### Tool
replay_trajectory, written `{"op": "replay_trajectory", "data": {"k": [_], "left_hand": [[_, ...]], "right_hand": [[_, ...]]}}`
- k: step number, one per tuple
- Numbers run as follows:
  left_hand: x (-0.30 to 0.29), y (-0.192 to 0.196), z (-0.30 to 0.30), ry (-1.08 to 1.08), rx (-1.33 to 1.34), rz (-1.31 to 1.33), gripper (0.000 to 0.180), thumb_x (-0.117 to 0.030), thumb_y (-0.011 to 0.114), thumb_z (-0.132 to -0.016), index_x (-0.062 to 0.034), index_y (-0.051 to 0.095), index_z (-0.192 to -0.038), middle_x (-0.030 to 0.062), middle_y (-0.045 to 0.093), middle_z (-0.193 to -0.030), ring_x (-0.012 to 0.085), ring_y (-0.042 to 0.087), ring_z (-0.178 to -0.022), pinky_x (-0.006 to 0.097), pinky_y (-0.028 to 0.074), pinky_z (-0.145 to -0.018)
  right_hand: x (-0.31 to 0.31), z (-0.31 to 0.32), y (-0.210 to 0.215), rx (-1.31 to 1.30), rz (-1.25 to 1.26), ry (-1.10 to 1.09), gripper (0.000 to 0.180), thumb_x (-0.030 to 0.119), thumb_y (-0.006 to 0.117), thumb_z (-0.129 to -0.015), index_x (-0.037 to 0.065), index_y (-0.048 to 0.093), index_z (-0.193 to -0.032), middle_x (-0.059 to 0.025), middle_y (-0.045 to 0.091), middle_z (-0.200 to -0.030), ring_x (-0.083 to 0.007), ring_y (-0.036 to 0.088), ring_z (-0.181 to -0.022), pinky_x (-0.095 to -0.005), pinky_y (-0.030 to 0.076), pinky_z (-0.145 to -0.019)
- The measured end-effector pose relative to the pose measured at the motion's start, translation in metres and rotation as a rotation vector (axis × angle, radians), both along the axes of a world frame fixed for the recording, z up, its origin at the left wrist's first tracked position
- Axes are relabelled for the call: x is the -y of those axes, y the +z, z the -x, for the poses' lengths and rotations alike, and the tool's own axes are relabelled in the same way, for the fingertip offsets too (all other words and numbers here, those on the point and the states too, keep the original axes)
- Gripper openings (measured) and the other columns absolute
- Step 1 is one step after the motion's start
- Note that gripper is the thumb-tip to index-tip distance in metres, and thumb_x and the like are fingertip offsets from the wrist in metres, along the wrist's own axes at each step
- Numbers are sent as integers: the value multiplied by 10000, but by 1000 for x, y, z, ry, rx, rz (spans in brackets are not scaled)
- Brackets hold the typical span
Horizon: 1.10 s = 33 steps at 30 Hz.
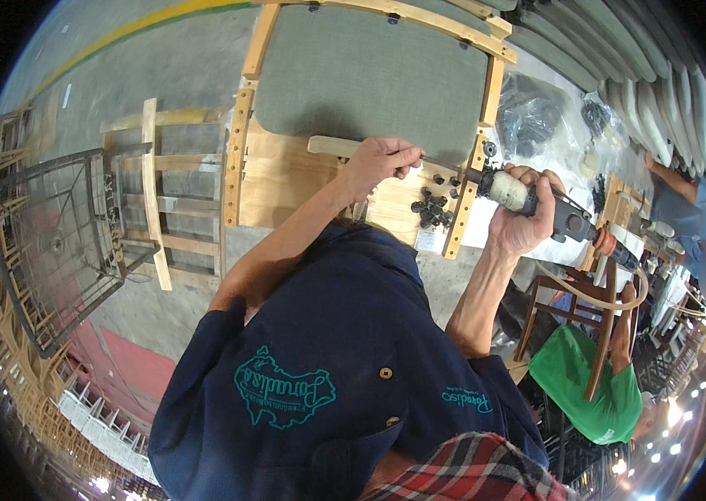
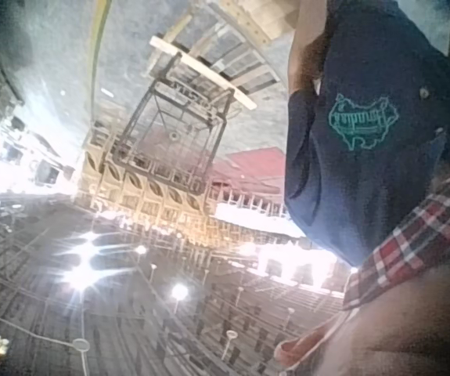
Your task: The person attaches a gray upholstered seat cushion to a wooden chair frame using a pneumatic drill and fasteners. After securing the cushion, the person lifts the assembled unit and places it on a stack of similar cushions.
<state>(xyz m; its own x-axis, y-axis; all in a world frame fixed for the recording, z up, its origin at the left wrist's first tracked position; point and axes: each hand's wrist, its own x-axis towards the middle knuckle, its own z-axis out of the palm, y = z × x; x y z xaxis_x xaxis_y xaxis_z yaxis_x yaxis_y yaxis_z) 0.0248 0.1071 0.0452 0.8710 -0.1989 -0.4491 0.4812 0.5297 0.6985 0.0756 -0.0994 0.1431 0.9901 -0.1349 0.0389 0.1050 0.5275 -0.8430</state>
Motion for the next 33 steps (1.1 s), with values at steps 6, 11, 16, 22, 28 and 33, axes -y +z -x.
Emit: {"op": "replay_trajectory", "data": {"k": [6,11,16,22,28,33], "left_hand": [[9,-3,-4,-34,-63,213,299,-263,589,-995,8,639,-1110,7,603,-902,78,505,-775,223,468,-745],[33,1,-7,7,-123,205,395,-393,557,-1004,-15,614,-1105,24,595,-934,83,507,-822,241,467,-784],[59,-20,8,-65,-357,192,593,-452,522,-1003,93,507,-1235,169,588,-1097,264,583,-1093,340,493,-960],[82,-55,25,-261,-347,57,367,-281,520,-1025,65,576,-1135,112,601,-975,175,589,-882,292,494,-764],[47,14,-43,-171,11,-607,290,-252,572,-980,-44,618,-1177,116,655,-1003,195,621,-879,330,514,-799],[-6,-45,-86,-84,513,-1288,342,-279,611,-945,-73,597,-1218,145,596,-1241,278,570,-1178,402,487,-980]], "right_hand": [[14,2,-4,-50,-66,-75,190,75,594,-880,21,568,-1060,-129,608,-761,-289,623,-767,-500,487,-869],[34,4,-2,-54,-6,-189,178,91,570,-892,30,563,-1060,-122,608,-760,-291,626,-769,-512,482,-887],[61,5,0,-52,44,-304,196,89,569,-889,24,561,-1074,-127,609,-765,-299,637,-785,-516,487,-909],[79,13,3,-63,52,-375,176,91,588,-876,19,583,-1037,-139,624,-764,-297,646,-784,-502,503,-895],[91,15,1,-33,7,-328,143,88,589,-873,23,610,-999,-136,647,-773,-290,664,-772,-471,522,-878],[77,9,4,-38,12,-291,140,90,578,-874,29,612,-994,-124,632,-755,-282,653,-764,-475,517,-869]]}}
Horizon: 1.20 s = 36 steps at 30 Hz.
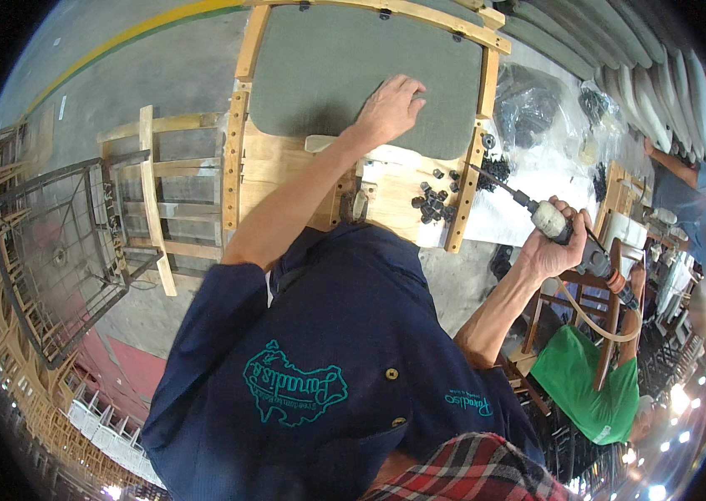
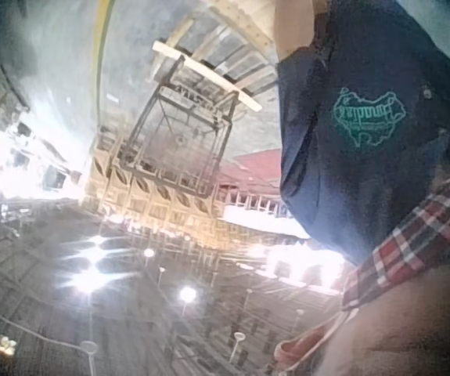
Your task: The person attaches a gray upholstered seat cushion to a wooden chair frame using a pneumatic drill and fasteners. After securing the cushion, the person lifts the assembled unit and places it on a stack of similar cushions.
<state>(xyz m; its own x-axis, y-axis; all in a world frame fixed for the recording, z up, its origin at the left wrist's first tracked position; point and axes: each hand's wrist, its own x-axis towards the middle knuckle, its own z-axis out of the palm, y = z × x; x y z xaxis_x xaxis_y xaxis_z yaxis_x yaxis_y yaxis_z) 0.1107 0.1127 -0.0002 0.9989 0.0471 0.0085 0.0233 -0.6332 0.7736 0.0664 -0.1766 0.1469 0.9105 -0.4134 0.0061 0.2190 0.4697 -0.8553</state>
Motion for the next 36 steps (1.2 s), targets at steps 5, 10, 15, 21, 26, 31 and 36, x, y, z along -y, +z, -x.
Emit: {"op": "replay_trajectory", "data": {"k": [5,10,15,21,26,31,36], "left_hand": [[-37,-7,2,-95,347,-232,395,-276,645,-916,-97,581,-1262,120,567,-1311,300,501,-1254,414,451,-1034],[-83,-14,-20,108,395,-287,485,-306,674,-895,-91,543,-1310,126,543,-1326,318,463,-1278,431,412,-1065],[-112,-28,-66,204,511,-519,530,-324,688,-884,-79,525,-1326,127,539,-1322,326,461,-1264,442,389,-1063],[-117,-19,-104,263,473,-564,600,-437,628,-899,-70,504,-1357,123,498,-1381,304,394,-1333,488,293,-1133],[-120,-19,-117,196,359,-443,643,-427,666,-840,-50,517,-1339,167,464,-1438,339,336,-1406,539,236,-1162],[-123,-17,-117,202,345,-401,596,-413,654,-851,-46,545,-1308,161,495,-1404,337,366,-1380,535,244,-1155],[-123,-16,-117,199,339,-421,576,-401,649,-851,-49,558,-1297,155,513,-1383,331,380,-1371,526,246,-1157]], "right_hand": [[-14,-4,1,-19,39,48,161,85,560,-882,29,592,-1029,-120,616,-774,-295,639,-795,-489,495,-889],[-25,-16,-5,-32,46,77,182,82,542,-889,25,583,-1057,-119,607,-780,-297,629,-807,-496,480,-896],[-41,-30,-6,-36,42,136,141,71,556,-897,24,611,-1017,-116,609,-780,-281,621,-779,-491,494,-907],[-58,-49,-8,-39,97,179,174,82,561,-883,39,596,-1048,-102,586,-780,-266,604,-809,-484,468,-910],[-88,-82,-15,54,113,168,127,94,583,-881,45,632,-987,-117,614,-765,-276,646,-786,-494,494,-912],[-147,-127,-34,136,485,142,199,65,563,-907,64,531,-1104,-149,669,-839,-249,672,-850,-433,528,-893],[-196,-169,-59,300,832,89,234,11,605,-871,50,524,-1088,-163,678,-859,-268,690,-844,-401,549,-845]]}}
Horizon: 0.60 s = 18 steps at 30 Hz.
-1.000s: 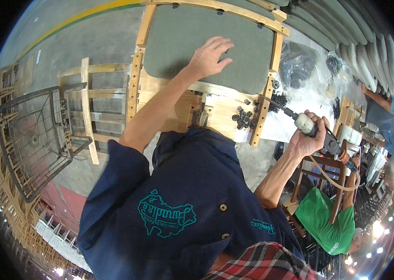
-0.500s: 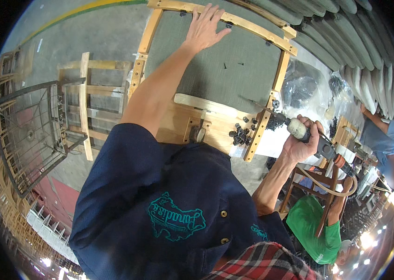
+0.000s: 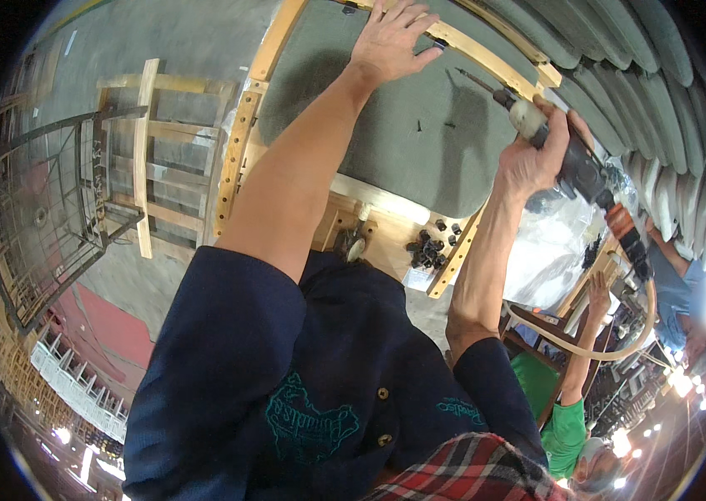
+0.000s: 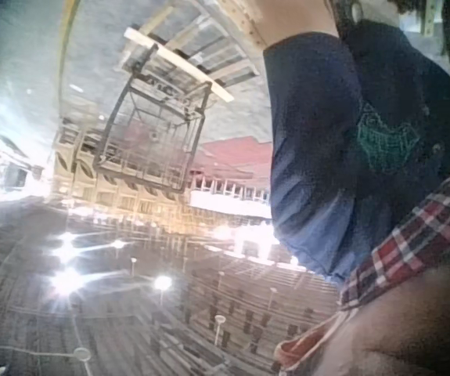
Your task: The person attaches a gray upholstered seat cushion to a wooden chair frame using a pneumatic drill and fasteners. After securing the cushion, the person lifts the assembled unit and places it on a stack of similar cushions.
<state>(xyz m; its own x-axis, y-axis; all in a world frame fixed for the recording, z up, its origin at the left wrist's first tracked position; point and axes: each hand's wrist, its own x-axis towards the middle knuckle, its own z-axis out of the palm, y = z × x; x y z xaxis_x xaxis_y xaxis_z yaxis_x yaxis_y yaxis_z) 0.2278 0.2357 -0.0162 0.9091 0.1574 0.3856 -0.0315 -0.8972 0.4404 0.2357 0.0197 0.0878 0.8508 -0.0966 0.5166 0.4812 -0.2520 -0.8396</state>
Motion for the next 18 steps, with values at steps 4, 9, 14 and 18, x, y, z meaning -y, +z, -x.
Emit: {"op": "replay_trajectory", "data": {"k": [4,9,14,18], "left_hand": [[0,-1,1,-17,31,29,579,-391,653,-843,-51,556,-1303,150,519,-1374,324,381,-1369,520,244,-1161],[-1,-2,0,-21,23,68,575,-391,656,-843,-55,559,-1300,143,524,-1368,320,380,-1369,517,237,-1166],[-3,0,2,-6,25,91,571,-397,652,-849,-59,561,-1300,136,526,-1368,319,384,-1363,513,236,-1164],[-1,-4,1,-6,16,80,572,-401,652,-851,-62,561,-1302,134,528,-1366,321,379,-1365,515,241,-1158]], "right_hand": [[-38,-20,-7,-146,-399,131,247,-15,619,-851,38,528,-1074,-164,678,-858,-266,696,-820,-388,554,-825],[-48,-31,-13,-122,-328,151,228,-17,614,-855,19,531,-1064,-173,679,-862,-272,699,-831,-374,565,-790],[-49,-41,-19,-111,-269,142,207,-21,610,-857,13,539,-1049,-178,679,-862,-269,700,-835,-368,570,-778],[-53,-39,-19,-112,-328,172,203,-19,619,-851,6,546,-1039,-177,676,-861,-259,699,-819,-363,571,-775]]}}
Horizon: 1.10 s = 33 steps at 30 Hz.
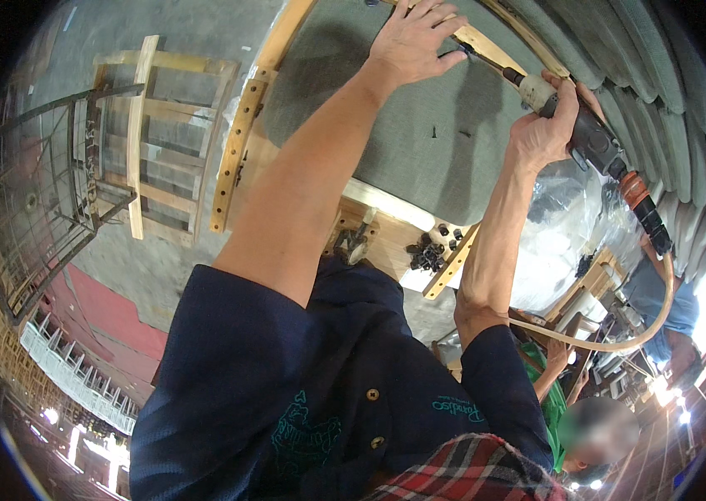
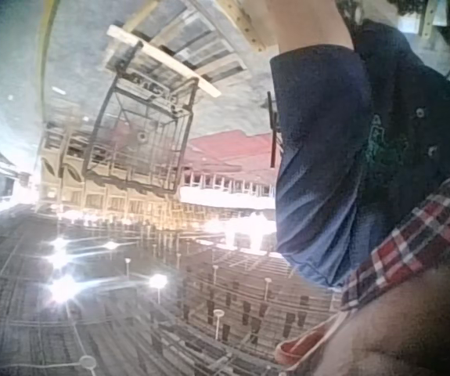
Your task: The person attaches a gray upholstered seat cushion to a wooden chair frame using a pneumatic drill and fasteners. After securing the cushion, the person lifts the assembled unit and places it on a stack of similar cushions.
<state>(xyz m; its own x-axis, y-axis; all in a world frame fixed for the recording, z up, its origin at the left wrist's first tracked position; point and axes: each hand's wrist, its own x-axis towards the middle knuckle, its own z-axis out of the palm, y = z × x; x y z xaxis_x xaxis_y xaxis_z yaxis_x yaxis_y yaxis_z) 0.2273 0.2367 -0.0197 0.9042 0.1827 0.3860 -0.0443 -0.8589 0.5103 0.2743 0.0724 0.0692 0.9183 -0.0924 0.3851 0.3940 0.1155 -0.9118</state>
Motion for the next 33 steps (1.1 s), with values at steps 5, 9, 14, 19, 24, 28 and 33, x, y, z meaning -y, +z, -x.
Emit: {"op": "replay_trajectory", "data": {"k": [5,9,14,19,24,28,33], "left_hand": [[0,3,2,6,4,-13,573,-395,652,-852,-66,552,-1311,129,531,-1362,318,375,-1366,523,240,-1153],[0,-2,-1,7,49,-30,554,-375,657,-843,-72,557,-1296,124,541,-1346,311,395,-1345,521,253,-1144],[-12,-14,-13,-56,198,-15,465,-295,704,-787,-78,614,-1188,115,605,-1225,309,503,-1216,477,365,-1063],[-29,-16,-27,-202,193,-64,434,-293,735,-738,-81,635,-1104,105,629,-1088,311,558,-1075,467,433,-955],[-28,-20,-29,-225,268,-62,450,-290,756,-710,-81,630,-1088,105,619,-1054,319,550,-1037,465,433,-932],[-27,-16,-26,-216,290,-26,455,-268,767,-706,-79,628,-1095,107,613,-1072,314,536,-1056,462,424,-941],[-28,-20,-26,-197,287,-52,458,-274,762,-725,-67,622,-1109,103,609,-1080,309,526,-1065,458,419,-948]], "right_hand": [[-4,0,4,39,148,-52,223,7,675,-815,-14,560,-1004,-136,669,-870,-212,692,-780,-326,556,-769],[-16,-5,7,82,178,27,265,20,704,-783,-39,577,-1008,-128,664,-834,-185,677,-753,-290,544,-740],[-42,-11,24,74,216,146,269,40,709,-768,-40,583,-992,-79,693,-740,-128,615,-732,-257,487,-788],[-38,-34,10,186,339,119,242,54,691,-790,-28,585,-992,-49,694,-690,-95,586,-707,-230,461,-770],[-44,-22,8,64,201,85,224,52,678,-797,-28,584,-985,-52,690,-737,-112,593,-737,-242,461,-800],[-35,-27,-2,161,411,76,74,38,651,-805,8,650,-872,-57,649,-885,-130,601,-834,-289,456,-860],[-28,-36,-15,281,540,119,102,35,635,-811,59,704,-740,-60,567,-1076,-147,602,-912,-323,440,-904]]}}
